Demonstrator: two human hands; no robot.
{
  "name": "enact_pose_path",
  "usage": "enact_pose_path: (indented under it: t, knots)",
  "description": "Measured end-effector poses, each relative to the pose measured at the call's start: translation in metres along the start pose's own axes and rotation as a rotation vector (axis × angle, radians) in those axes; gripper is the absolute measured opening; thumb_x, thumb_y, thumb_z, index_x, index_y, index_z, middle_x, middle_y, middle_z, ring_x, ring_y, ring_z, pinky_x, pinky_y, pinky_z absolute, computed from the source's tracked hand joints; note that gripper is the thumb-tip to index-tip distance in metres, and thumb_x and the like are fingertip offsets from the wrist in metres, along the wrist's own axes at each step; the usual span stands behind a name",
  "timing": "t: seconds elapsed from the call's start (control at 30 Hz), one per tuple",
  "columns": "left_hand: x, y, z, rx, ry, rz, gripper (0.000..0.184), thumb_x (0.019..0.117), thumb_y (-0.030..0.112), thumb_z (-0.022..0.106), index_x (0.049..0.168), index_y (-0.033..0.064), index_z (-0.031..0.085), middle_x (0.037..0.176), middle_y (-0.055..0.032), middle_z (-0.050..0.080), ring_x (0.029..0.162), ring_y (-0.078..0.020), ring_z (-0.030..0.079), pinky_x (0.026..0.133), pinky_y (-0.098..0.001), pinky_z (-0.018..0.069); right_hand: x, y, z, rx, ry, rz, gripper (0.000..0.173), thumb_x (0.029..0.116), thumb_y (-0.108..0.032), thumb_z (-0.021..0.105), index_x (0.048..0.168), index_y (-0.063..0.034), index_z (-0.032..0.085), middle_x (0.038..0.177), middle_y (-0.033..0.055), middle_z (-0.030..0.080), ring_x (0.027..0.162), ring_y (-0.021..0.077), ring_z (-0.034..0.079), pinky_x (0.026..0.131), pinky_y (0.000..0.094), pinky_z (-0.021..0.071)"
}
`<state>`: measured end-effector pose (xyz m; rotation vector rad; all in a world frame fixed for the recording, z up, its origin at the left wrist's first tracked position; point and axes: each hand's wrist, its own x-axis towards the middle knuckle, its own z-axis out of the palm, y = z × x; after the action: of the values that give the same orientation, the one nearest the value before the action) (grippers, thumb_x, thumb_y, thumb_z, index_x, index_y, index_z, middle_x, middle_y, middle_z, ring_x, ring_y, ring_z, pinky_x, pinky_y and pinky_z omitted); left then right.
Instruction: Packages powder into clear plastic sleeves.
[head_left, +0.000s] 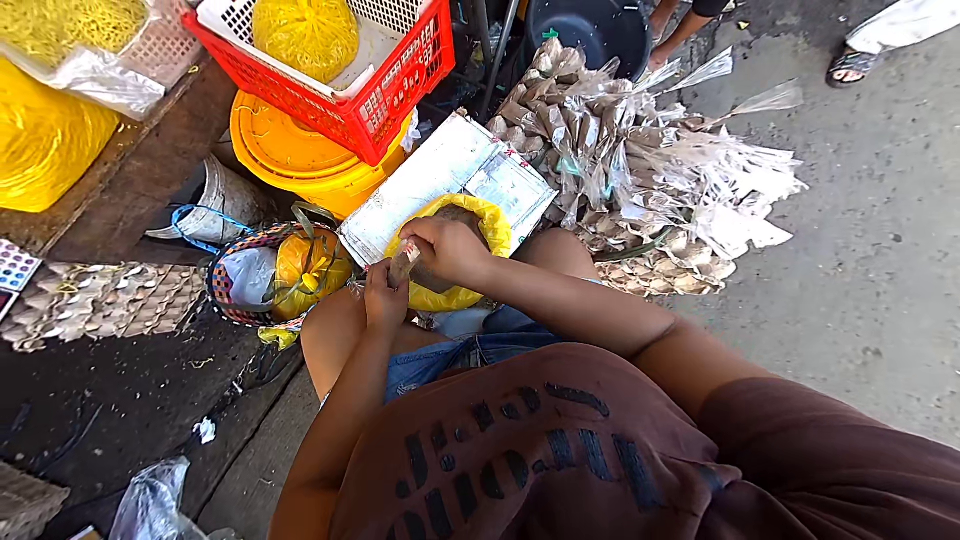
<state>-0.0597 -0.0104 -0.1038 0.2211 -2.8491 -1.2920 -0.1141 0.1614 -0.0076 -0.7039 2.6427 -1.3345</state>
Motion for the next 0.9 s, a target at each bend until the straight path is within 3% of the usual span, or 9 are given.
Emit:
enact_pose_path:
  t: [0.1, 0.2, 0.3, 0.37, 0.57, 0.63, 0.77, 0.83, 0.9]
  knots:
    - [0.0, -0.002, -0.001, 0.036, 0.025, 0.005, 0.035, 0.0901, 0.003, 0.07, 0.122, -0.0091, 0.064, 0.118, -0.0257, 0.066, 0.109, -0.0341, 0.066, 0.099, -0.0471, 0.052, 0.003, 0.013, -0.021, 0.015, 0.169, 0.021, 0.024, 0.1013, -0.004, 0.054, 0.117, -0.0016, 0.071, 0.11, 0.0155, 0.073, 0.098, 0.0272, 0.072, 0.089, 0.0477, 0.0578]
    - [0.001, -0.003, 0.001, 0.06, 0.03, 0.035, 0.03, 0.0919, 0.005, 0.068, 0.119, -0.0083, 0.065, 0.115, -0.0242, 0.067, 0.109, -0.0339, 0.066, 0.099, -0.048, 0.0511, 0.003, 0.053, -0.035, 0.071, 0.262, 0.225, 0.022, 0.1008, -0.005, 0.055, 0.117, -0.0001, 0.068, 0.106, 0.0151, 0.072, 0.086, 0.0223, 0.071, 0.08, 0.0418, 0.0588]
    - [0.003, 0.0, 0.002, 0.063, 0.022, 0.028, 0.029, 0.093, 0.008, 0.068, 0.118, -0.0075, 0.066, 0.116, -0.024, 0.067, 0.111, -0.0338, 0.065, 0.1, -0.0472, 0.0508, -0.005, 0.091, -0.032, 0.044, 0.206, 0.468, 0.024, 0.1016, -0.005, 0.053, 0.12, 0.0017, 0.067, 0.112, 0.019, 0.071, 0.101, 0.0306, 0.07, 0.092, 0.0501, 0.0552]
    - [0.003, 0.0, 0.003, 0.062, 0.016, 0.027, 0.029, 0.0939, 0.009, 0.067, 0.118, -0.0074, 0.066, 0.116, -0.0238, 0.067, 0.111, -0.0333, 0.065, 0.101, -0.0459, 0.0506, -0.012, 0.101, -0.018, 0.009, 0.148, 0.52, 0.025, 0.1011, -0.004, 0.053, 0.12, 0.0022, 0.067, 0.113, 0.0213, 0.071, 0.106, 0.0355, 0.069, 0.095, 0.0551, 0.053]
    - [0.0, -0.003, 0.001, 0.068, 0.018, 0.053, 0.03, 0.0935, 0.009, 0.068, 0.119, -0.0082, 0.066, 0.116, -0.0249, 0.067, 0.111, -0.0337, 0.066, 0.101, -0.0453, 0.0511, -0.012, 0.102, -0.019, 0.115, 0.145, 0.573, 0.024, 0.1009, -0.006, 0.055, 0.121, 0.001, 0.066, 0.109, 0.0192, 0.071, 0.095, 0.0304, 0.07, 0.087, 0.0511, 0.056]
    - [-0.001, -0.005, 0.001, 0.066, 0.031, 0.072, 0.031, 0.0924, 0.009, 0.069, 0.117, -0.0083, 0.066, 0.113, -0.0247, 0.067, 0.108, -0.0337, 0.066, 0.099, -0.0449, 0.0519, -0.008, 0.096, -0.031, 0.202, 0.166, 0.581, 0.023, 0.1013, -0.007, 0.056, 0.121, 0.0017, 0.065, 0.105, 0.017, 0.07, 0.086, 0.0249, 0.07, 0.082, 0.0452, 0.0588]
    - [0.0, -0.005, 0.002, 0.036, 0.023, 0.069, 0.029, 0.0928, 0.009, 0.069, 0.116, -0.0088, 0.066, 0.113, -0.0244, 0.067, 0.108, -0.0338, 0.066, 0.099, -0.0456, 0.0519, -0.005, 0.063, -0.045, 0.347, 0.208, 0.536, 0.018, 0.1016, -0.006, 0.059, 0.117, 0.0018, 0.064, 0.094, 0.0102, 0.068, 0.07, 0.0105, 0.064, 0.068, 0.0285, 0.0557]
    - [0.001, -0.005, 0.003, 0.02, 0.027, 0.075, 0.029, 0.0923, 0.009, 0.069, 0.116, -0.0087, 0.066, 0.112, -0.0245, 0.067, 0.107, -0.0341, 0.067, 0.098, -0.0462, 0.0524, -0.005, 0.048, -0.04, 0.348, 0.186, 0.477, 0.018, 0.102, -0.006, 0.058, 0.118, 0.0013, 0.064, 0.095, 0.0097, 0.068, 0.07, 0.01, 0.065, 0.068, 0.028, 0.0566]
    - [0.001, -0.003, 0.003, 0.006, 0.019, 0.077, 0.031, 0.0913, 0.009, 0.071, 0.117, -0.0084, 0.066, 0.113, -0.0245, 0.067, 0.107, -0.0337, 0.066, 0.099, -0.0457, 0.0523, -0.007, 0.042, -0.026, 0.263, 0.179, 0.332, 0.018, 0.1021, -0.006, 0.057, 0.116, 0.0007, 0.065, 0.1, 0.0112, 0.07, 0.076, 0.0142, 0.068, 0.073, 0.0337, 0.0585]
